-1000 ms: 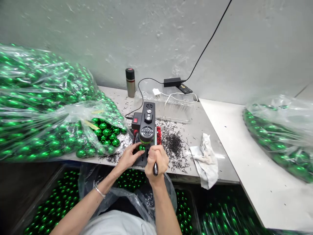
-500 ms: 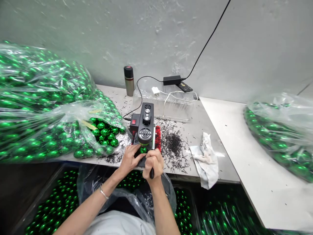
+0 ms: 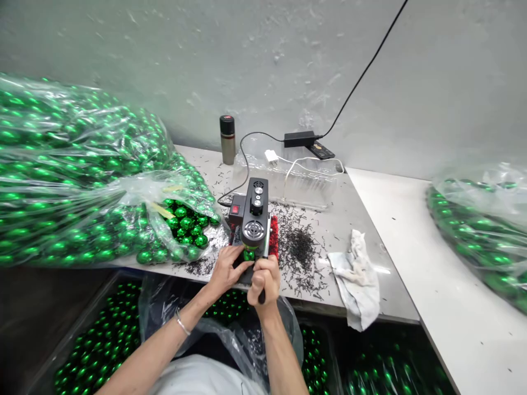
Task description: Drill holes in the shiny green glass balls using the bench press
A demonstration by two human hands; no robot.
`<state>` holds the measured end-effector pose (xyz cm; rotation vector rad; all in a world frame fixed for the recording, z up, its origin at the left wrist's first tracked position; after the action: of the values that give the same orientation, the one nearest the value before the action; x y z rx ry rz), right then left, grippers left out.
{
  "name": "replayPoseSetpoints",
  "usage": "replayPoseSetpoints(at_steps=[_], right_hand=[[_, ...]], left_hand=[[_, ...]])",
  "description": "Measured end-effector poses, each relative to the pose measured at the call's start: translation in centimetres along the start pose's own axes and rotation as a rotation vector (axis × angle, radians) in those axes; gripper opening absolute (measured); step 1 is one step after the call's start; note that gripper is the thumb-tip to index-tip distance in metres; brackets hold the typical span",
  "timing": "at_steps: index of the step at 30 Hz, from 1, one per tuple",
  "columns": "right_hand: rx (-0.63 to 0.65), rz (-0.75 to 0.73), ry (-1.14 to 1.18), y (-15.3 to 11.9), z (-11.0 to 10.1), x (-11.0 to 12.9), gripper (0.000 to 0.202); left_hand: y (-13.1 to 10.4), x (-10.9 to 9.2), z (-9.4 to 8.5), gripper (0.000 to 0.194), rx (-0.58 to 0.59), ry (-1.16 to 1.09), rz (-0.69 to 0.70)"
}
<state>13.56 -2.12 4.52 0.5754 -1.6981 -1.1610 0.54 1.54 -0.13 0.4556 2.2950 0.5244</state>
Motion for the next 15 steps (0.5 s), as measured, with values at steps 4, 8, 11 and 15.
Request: replayPoseSetpoints(at_steps=[4, 8, 11, 15], right_hand=[[-0.055, 0.074, 0.040, 1.3, 0.0, 1.1, 0.031], [-0.074, 0.134, 0.056, 3.5, 0.0, 2.5, 0.034], [-0.090, 0.229, 0.063, 5.3, -0.2, 3.4, 0.034], [-0.087, 0.304, 0.046, 6.9, -0.2, 4.1, 0.034]], left_hand=[[0.0, 0.0, 0.2, 0.028, -0.014, 0.002, -0.019], [0.0, 0.2, 0.4, 0.027, -0.024, -0.013, -0.029], [-0.1, 0.4, 0.4, 0.027, -0.024, -0.023, -0.036], [0.0, 0.5, 0.6, 0.026, -0.012, -0.033, -0.049]])
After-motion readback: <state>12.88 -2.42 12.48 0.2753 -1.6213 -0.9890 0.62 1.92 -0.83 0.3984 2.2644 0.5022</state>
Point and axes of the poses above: each hand's wrist, its own y-axis towards the middle knuckle, its own z-axis out of the palm, x = y × z, the point moved 3 cm from there along y, towards the middle knuckle, and after that the axes turned 8 degrees about y, right-handed, at the moved point
